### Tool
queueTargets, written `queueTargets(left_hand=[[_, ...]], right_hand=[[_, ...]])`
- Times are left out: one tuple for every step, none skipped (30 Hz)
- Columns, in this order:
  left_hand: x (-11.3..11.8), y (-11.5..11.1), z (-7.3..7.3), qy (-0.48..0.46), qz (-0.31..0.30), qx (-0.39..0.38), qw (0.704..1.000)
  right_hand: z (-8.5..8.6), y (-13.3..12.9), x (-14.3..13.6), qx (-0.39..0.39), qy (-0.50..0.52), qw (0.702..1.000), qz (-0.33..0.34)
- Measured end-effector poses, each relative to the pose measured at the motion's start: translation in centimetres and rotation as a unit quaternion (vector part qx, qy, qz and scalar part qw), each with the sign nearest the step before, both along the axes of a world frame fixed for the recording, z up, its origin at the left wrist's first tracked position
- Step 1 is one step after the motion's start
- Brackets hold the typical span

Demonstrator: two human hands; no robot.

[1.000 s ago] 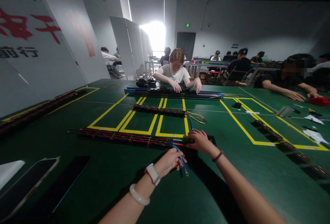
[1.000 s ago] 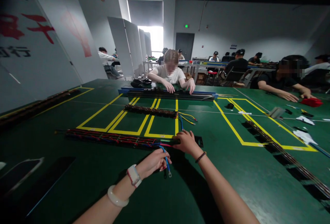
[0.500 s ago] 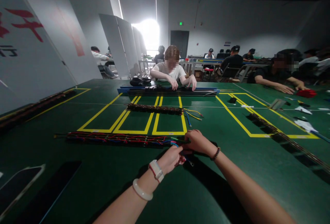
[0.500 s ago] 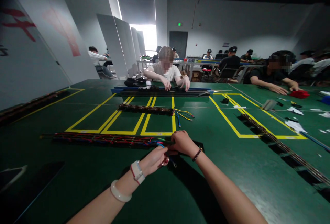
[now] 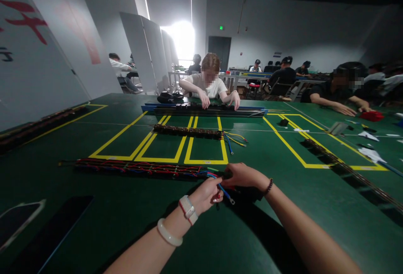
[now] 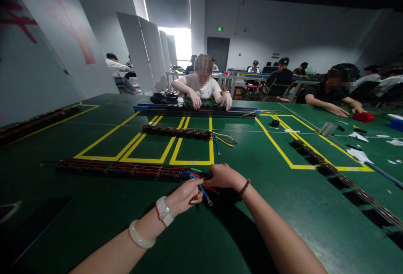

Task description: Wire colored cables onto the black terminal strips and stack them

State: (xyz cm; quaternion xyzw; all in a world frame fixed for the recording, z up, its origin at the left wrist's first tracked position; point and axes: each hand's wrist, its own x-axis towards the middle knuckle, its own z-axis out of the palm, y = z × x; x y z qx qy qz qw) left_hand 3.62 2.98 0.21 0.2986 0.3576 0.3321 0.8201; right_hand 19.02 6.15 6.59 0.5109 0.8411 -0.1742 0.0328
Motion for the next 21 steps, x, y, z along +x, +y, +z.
queueTargets(left_hand=[[-0.2,0.0,0.0,-0.006,-0.005,-0.008,1.000],[-0.4,0.1,0.0,-0.011,-0.010,-0.018,1.000],[-0.6,0.1,0.1,-0.014,-0.015,-0.028,0.999],[-0.8,0.1,0.2,-0.017,-0.025,-0.036,0.999],[-1.1,0.1,0.3,-0.020,-0.036,-0.042,0.998],[-1.3,0.1,0.3,-0.022,-0.047,-0.045,0.998],[-1.5,0.0,0.4,-0.025,-0.058,-0.046,0.997],[-1.7,-0.1,0.5,-0.025,-0.067,-0.045,0.996],[-2.0,-0.2,0.5,-0.022,-0.070,-0.040,0.997],[-2.2,-0.3,0.6,-0.016,-0.071,-0.033,0.997],[-2.4,-0.4,0.6,-0.009,-0.072,-0.024,0.997],[-2.6,-0.6,0.6,0.000,-0.074,-0.015,0.997],[-2.8,-0.7,0.6,0.008,-0.077,-0.008,0.997],[-3.0,-0.8,0.6,0.015,-0.082,-0.002,0.997],[-3.1,-0.9,0.6,0.021,-0.087,0.002,0.996],[-3.3,-1.0,0.6,0.024,-0.091,0.005,0.996],[-3.3,-1.0,0.5,0.024,-0.092,0.007,0.995],[-3.4,-1.1,0.5,0.023,-0.091,0.010,0.996],[-3.4,-1.1,0.5,0.020,-0.089,0.014,0.996],[-3.3,-1.1,0.4,0.016,-0.088,0.018,0.996],[-3.2,-1.0,0.4,0.012,-0.087,0.023,0.996]], right_hand=[[0.0,0.2,0.2,-0.018,0.017,1.000,0.005],[0.0,0.4,0.4,-0.026,0.032,0.999,0.010],[0.0,0.6,0.6,-0.023,0.040,0.999,0.013],[-0.1,0.7,0.7,-0.008,0.039,0.999,0.012],[-0.3,0.8,0.6,0.020,0.029,0.999,0.005],[-0.5,0.9,0.5,0.057,0.012,0.998,-0.009],[-0.8,1.0,0.3,0.098,-0.009,0.995,-0.028],[-1.2,1.0,0.1,0.139,-0.030,0.989,-0.049],[-1.6,1.1,-0.2,0.180,-0.049,0.980,-0.068],[-2.0,1.1,-0.4,0.219,-0.063,0.970,-0.082],[-2.4,1.2,-0.6,0.255,-0.070,0.960,-0.091],[-2.9,1.3,-0.8,0.284,-0.073,0.951,-0.093],[-3.3,1.4,-0.9,0.308,-0.073,0.944,-0.090],[-3.7,1.5,-1.0,0.326,-0.072,0.939,-0.085],[-4.0,1.6,-1.0,0.340,-0.071,0.934,-0.078],[-4.2,1.7,-1.0,0.353,-0.071,0.930,-0.071],[-4.5,1.8,-0.9,0.366,-0.072,0.925,-0.066],[-4.6,1.8,-0.9,0.380,-0.074,0.920,-0.063],[-4.8,1.8,-0.9,0.394,-0.077,0.914,-0.061],[-5.0,1.8,-0.9,0.406,-0.079,0.909,-0.056],[-5.1,1.6,-0.9,0.418,-0.079,0.904,-0.049]])
